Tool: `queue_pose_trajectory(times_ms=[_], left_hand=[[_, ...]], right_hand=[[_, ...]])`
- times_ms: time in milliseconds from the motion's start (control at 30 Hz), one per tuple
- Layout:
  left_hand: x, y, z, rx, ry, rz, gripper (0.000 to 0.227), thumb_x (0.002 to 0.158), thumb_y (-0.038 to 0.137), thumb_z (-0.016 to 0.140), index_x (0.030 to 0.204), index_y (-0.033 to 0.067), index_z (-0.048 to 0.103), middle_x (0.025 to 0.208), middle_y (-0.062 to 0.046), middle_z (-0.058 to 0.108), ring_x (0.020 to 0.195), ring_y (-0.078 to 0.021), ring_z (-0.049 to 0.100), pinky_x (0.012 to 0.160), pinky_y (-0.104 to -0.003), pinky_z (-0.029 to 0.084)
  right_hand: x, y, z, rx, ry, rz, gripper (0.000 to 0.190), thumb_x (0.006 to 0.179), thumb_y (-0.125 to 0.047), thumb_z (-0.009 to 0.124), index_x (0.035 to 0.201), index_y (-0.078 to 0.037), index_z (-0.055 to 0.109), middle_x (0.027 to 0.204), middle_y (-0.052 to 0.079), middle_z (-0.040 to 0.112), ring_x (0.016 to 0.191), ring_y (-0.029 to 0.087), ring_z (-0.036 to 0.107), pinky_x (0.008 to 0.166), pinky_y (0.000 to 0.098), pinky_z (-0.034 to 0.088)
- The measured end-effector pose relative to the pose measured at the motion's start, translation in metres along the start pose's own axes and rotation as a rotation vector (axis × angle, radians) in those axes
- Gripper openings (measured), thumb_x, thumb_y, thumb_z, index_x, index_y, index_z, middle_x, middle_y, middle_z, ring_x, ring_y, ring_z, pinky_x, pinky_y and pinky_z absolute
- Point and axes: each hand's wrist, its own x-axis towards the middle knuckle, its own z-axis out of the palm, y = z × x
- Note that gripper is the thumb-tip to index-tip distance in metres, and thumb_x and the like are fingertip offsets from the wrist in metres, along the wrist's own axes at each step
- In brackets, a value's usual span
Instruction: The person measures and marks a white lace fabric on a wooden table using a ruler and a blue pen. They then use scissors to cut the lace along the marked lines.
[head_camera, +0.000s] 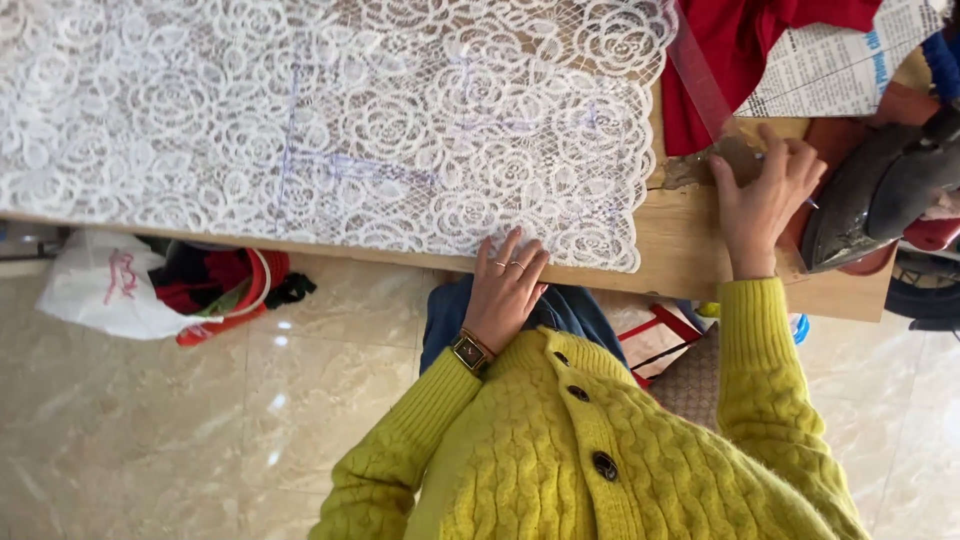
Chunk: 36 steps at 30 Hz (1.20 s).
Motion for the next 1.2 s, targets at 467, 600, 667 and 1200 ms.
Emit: queue_pose_trajectory(times_ms=[467, 600, 667, 1200], left_hand=[[-0.019, 0.022, 0.027, 0.035, 0.002, -0.133, 0.056, 0.094, 0.035, 0.066, 0.147, 0.0264, 0.049, 0.156, -0.008, 0.042, 0.148, -0.0349, 0.036, 0.119, -0.069, 0.018], [-0.021, 0.02, 0.028, 0.051, -0.009, -0.127, 0.055, 0.095, 0.037, 0.065, 0.148, 0.0317, 0.048, 0.157, -0.008, 0.041, 0.148, -0.0359, 0.036, 0.118, -0.071, 0.018], [-0.021, 0.02, 0.028, 0.042, -0.006, -0.116, 0.056, 0.094, 0.041, 0.066, 0.147, 0.0346, 0.049, 0.157, -0.008, 0.04, 0.148, -0.0369, 0.036, 0.117, -0.072, 0.018], [-0.022, 0.018, 0.034, 0.072, -0.063, -0.134, 0.065, 0.092, 0.045, 0.067, 0.151, 0.0339, 0.043, 0.158, -0.006, 0.04, 0.148, -0.0342, 0.035, 0.118, -0.072, 0.016]], right_hand=[[-0.087, -0.11, 0.005, 1.438, -0.418, 0.488, 0.067, 0.113, -0.048, 0.025, 0.107, 0.003, 0.067, 0.073, 0.019, 0.069, 0.07, 0.026, 0.074, 0.069, 0.0317, 0.057], [-0.089, -0.117, 0.015, 1.433, -0.419, 0.449, 0.015, 0.099, -0.009, 0.071, 0.102, 0.004, 0.064, 0.079, 0.017, 0.071, 0.08, 0.026, 0.076, 0.074, 0.033, 0.059], [-0.098, -0.107, 0.025, 1.385, -0.448, 0.29, 0.015, 0.103, -0.005, 0.066, 0.101, 0.003, 0.055, 0.081, 0.019, 0.069, 0.074, 0.024, 0.072, 0.066, 0.0312, 0.056], [-0.094, -0.12, 0.024, 1.184, -0.369, 0.137, 0.018, 0.103, -0.013, 0.07, 0.095, -0.002, 0.059, 0.074, 0.011, 0.071, 0.07, 0.017, 0.067, 0.063, 0.0265, 0.047]])
